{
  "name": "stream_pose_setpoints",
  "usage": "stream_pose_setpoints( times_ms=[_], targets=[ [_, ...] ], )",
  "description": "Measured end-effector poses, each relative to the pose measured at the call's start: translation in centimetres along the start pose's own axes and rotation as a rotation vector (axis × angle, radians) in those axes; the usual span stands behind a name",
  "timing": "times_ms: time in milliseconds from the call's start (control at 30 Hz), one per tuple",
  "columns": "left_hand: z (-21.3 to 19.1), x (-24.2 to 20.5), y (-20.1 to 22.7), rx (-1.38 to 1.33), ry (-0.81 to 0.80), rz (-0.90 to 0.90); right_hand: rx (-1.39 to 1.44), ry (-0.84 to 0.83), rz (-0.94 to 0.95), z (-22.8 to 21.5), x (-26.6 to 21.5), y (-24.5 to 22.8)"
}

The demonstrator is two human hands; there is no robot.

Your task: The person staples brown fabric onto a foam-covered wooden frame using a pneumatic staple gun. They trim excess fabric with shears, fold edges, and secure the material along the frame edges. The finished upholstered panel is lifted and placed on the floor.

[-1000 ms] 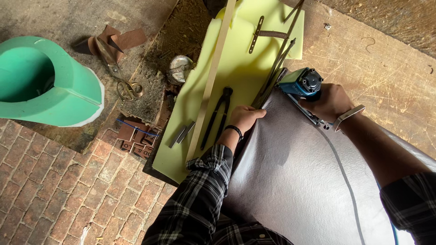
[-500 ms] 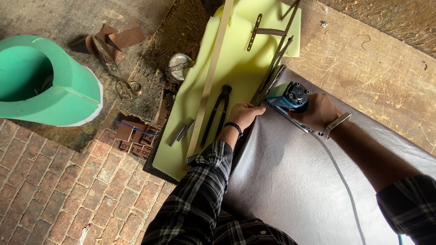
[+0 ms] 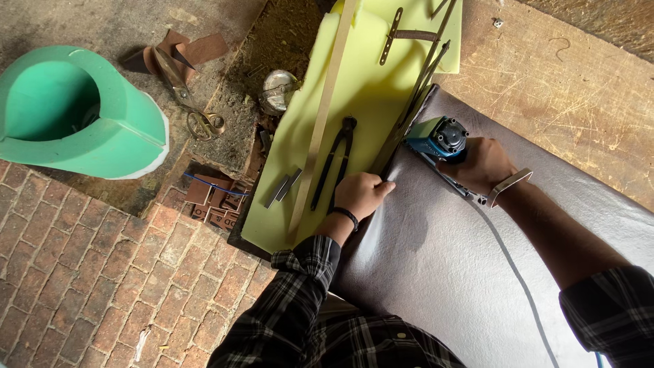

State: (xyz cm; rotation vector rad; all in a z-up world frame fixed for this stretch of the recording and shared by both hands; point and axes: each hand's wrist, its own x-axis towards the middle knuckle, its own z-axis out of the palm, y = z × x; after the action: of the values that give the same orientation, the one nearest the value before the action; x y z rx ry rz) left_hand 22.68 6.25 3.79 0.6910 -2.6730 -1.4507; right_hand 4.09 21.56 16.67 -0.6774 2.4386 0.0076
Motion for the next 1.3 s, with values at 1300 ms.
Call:
stream_pose_setpoints(
  times_ms=[1300],
  targets=[
    [2.3, -5.1, -4.1, -0.680, 0.031, -0.282, -0.005, -0.060, 0.066, 4.3, -3.7, -0.7]
  ],
)
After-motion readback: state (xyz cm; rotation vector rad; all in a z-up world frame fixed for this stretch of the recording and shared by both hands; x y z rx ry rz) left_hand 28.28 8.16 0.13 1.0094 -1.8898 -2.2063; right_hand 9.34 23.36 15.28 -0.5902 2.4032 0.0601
